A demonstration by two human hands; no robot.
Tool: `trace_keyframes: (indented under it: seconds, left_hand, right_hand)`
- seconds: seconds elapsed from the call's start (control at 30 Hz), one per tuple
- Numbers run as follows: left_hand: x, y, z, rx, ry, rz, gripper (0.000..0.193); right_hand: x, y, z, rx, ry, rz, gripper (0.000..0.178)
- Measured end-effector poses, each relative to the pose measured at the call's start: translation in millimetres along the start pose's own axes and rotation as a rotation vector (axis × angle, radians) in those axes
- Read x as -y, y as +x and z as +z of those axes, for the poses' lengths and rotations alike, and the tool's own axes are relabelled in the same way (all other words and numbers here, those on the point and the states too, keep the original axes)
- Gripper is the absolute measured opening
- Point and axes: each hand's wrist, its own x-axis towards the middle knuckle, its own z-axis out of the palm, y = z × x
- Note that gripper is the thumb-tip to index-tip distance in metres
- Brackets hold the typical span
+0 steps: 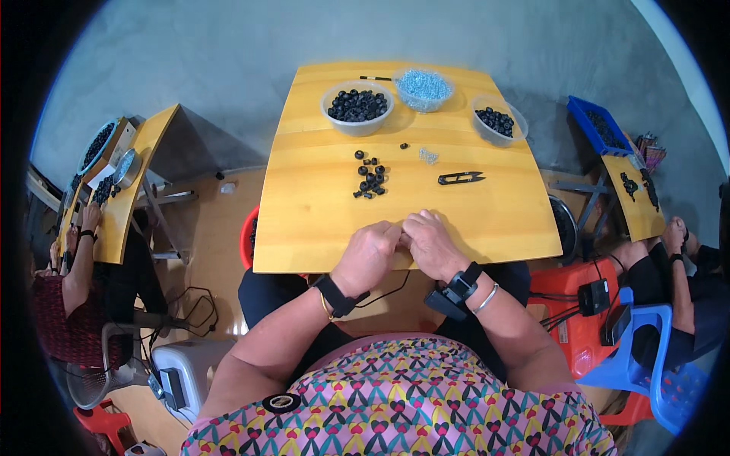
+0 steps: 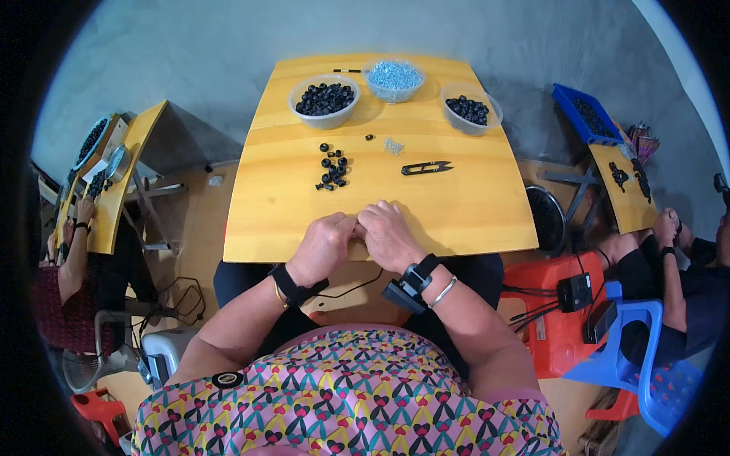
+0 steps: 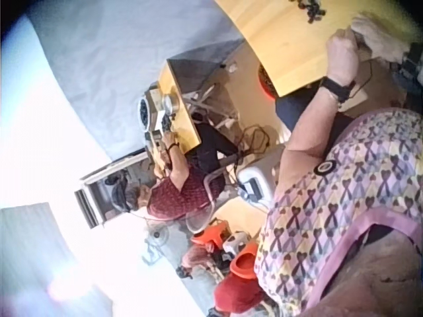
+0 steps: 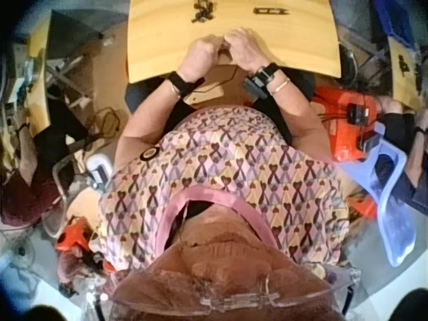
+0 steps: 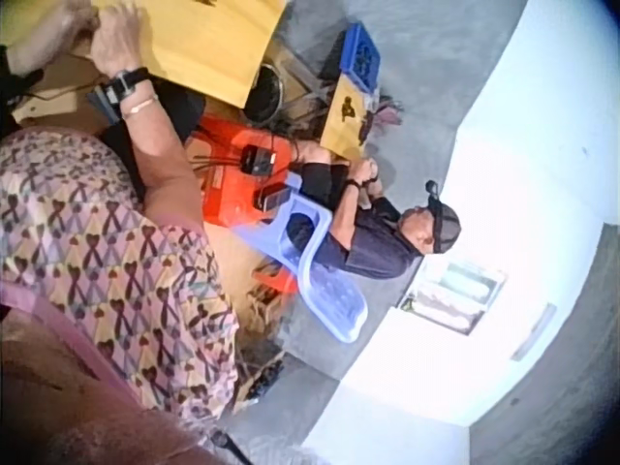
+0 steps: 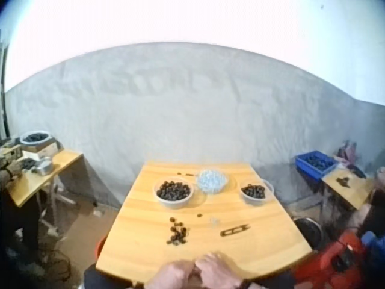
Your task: The person picks up a black plastic component and a small metal pin, inserts the pin into the component, and places the assembled unit on the table, repeating the process several times.
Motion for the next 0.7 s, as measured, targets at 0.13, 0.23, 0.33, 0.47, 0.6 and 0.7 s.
trace_keyframes:
  seconds: [0.13,0.23,0.33,0.47,0.6,0.7]
  left_hand:
    - [-4,-4,2,-0.028,0.070,0.018,0.008]
    - [-6,-8,4,-0.055,0.088,0.031,0.009]
    - [-7,-10,4,-0.078,0.091,0.046,0.012]
    - [-8,-12,3,-0.066,0.115,0.045,0.018]
    - [-8,-14,6,-0.098,0.096,0.009,0.021]
    - [-8,-14,6,-0.101,0.088,0.017,0.020]
  right_hand:
    - [-3,-3,2,0.038,-0.033,0.026,0.005]
    - [-1,-2,1,0.055,-0.046,0.024,0.006]
    - [1,-3,-1,0.048,-0.048,-0.004,0.006]
    - [3,-3,-3,0.052,-0.047,-0.035,0.006]
    - [4,-2,-3,0.075,-0.055,-0.030,0.005]
    - [3,-2,-2,0.078,-0.046,-0.031,0.005]
